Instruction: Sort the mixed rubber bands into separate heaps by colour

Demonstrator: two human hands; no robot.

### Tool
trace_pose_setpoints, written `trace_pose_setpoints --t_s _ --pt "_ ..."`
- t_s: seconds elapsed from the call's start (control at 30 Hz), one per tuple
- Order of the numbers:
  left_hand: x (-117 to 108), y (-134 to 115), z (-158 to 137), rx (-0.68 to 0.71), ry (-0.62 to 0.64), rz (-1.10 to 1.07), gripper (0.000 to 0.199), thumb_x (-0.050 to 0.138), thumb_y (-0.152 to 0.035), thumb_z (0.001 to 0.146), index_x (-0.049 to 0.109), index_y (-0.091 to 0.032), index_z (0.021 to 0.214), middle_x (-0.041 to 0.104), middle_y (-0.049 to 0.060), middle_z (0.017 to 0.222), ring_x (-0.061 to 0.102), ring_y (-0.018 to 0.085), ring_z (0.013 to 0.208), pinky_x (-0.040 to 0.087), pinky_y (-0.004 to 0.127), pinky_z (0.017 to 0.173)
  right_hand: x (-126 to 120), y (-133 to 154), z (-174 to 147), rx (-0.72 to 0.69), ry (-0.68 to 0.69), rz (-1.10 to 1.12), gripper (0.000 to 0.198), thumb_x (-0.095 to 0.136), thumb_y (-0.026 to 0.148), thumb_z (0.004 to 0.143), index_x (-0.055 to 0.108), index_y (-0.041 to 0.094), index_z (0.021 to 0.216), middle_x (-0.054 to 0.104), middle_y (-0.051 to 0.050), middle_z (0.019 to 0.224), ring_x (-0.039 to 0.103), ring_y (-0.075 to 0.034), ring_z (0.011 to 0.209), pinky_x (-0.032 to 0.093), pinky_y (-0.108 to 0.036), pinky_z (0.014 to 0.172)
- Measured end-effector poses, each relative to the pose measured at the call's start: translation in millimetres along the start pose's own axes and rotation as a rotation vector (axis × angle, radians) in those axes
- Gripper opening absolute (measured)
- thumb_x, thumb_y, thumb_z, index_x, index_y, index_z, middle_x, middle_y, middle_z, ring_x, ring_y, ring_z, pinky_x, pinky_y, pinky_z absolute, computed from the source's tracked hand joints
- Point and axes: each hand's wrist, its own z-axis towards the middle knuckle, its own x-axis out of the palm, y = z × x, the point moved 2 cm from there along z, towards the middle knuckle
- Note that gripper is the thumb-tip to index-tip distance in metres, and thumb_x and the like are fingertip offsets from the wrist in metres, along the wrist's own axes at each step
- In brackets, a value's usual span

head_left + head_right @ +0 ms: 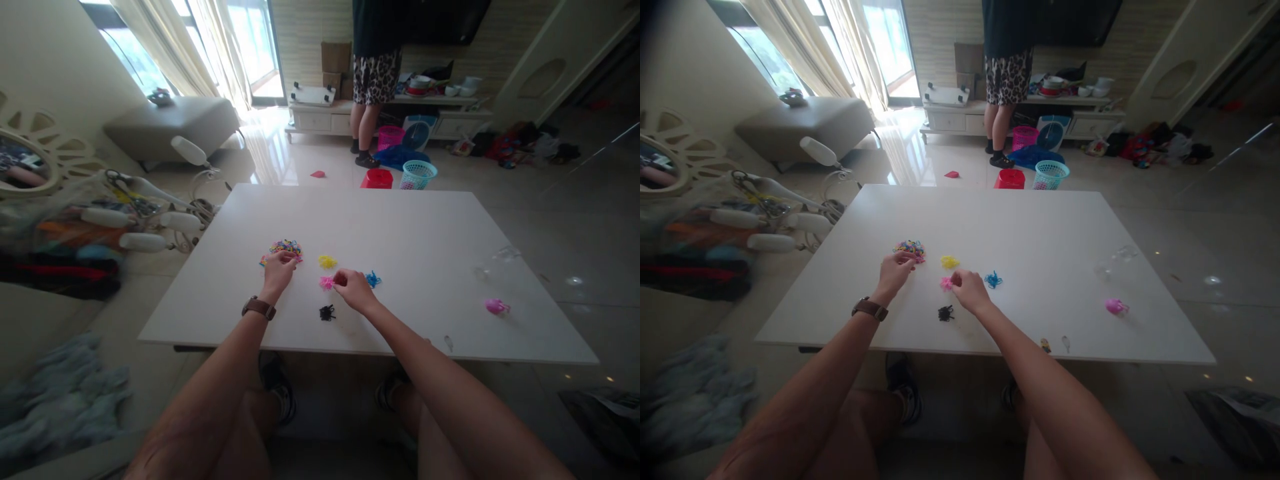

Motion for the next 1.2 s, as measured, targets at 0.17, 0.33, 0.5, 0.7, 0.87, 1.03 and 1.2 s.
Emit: trace_pose_setpoints --t_s 0.17,0.33,0.5,0.7,0.87,1.03,1.2 --pt "-43.8 26.5 8.6 -0.048 -0.154 0.046 0.026 0.063 -0.028 0.073 0.075 -0.016 0.093 0.074 0.006 0.080 0.068 0.018 0.070 0.049 0.026 0.064 21.9 12.8 12.2 -0.087 0.011 -0.244 0.009 0.060 0.019 0.086 0.068 0.021 0.085 0.072 -0.004 0.083 0.063 -0.018 0.077 0.043 -0.027 0.071" --pt "-77.4 58.6 11.7 -0.170 -0.214 0.129 0.028 0.064 -0.024 0.072 0.075 -0.016 0.096 0.075 0.008 0.086 0.069 0.019 0.072 0.050 0.027 0.068 35.8 22.2 18.6 -0.139 0.078 -0.443 0.015 0.053 0.016 0.092 0.068 0.019 0.091 0.071 -0.009 0.089 0.062 -0.020 0.082 0.042 -0.028 0.072" --pt "-86.2 79.5 12.8 -0.224 -0.157 0.189 0.034 0.070 -0.021 0.067 0.075 -0.015 0.100 0.076 0.010 0.092 0.069 0.021 0.082 0.051 0.028 0.075 41.6 22.4 19.6 -0.161 0.131 -0.523 0.016 0.050 0.017 0.095 0.067 0.017 0.095 0.070 -0.011 0.094 0.062 -0.021 0.088 0.041 -0.028 0.076" --pt "-70.8 85.3 17.0 -0.197 -0.075 0.236 0.048 0.070 -0.019 0.069 0.072 -0.014 0.116 0.074 0.012 0.103 0.069 0.020 0.086 0.050 0.026 0.076 37.7 22.7 15.1 -0.155 0.189 -0.527 0.017 0.051 0.017 0.096 0.067 0.017 0.096 0.069 -0.011 0.094 0.062 -0.021 0.089 0.040 -0.028 0.077" --pt "-55.4 83.8 26.0 -0.080 -0.109 0.400 0.049 0.066 -0.018 0.074 0.070 -0.013 0.122 0.073 0.014 0.105 0.068 0.021 0.092 0.048 0.026 0.083 29.1 27.4 11.4 -0.180 0.157 -0.489 0.012 0.054 0.015 0.093 0.066 0.018 0.091 0.070 -0.009 0.094 0.061 -0.020 0.089 0.040 -0.028 0.078" --pt "-55.4 87.5 31.3 -0.063 -0.131 0.382 0.027 0.065 -0.024 0.078 0.076 -0.015 0.101 0.076 0.014 0.096 0.070 0.023 0.087 0.049 0.029 0.080 19.6 28.0 9.3 -0.228 0.090 -0.403 0.010 0.057 0.015 0.090 0.065 0.019 0.086 0.069 -0.007 0.088 0.059 -0.020 0.084 0.040 -0.030 0.075" --pt "-59.2 89.3 31.2 -0.053 -0.143 0.385 0.019 0.066 -0.030 0.079 0.076 -0.017 0.087 0.076 0.012 0.089 0.069 0.022 0.080 0.050 0.029 0.077 11.1 25.5 9.8 -0.239 0.032 -0.354 0.009 0.057 0.016 0.087 0.066 0.019 0.085 0.069 -0.007 0.088 0.059 -0.020 0.083 0.041 -0.031 0.075"
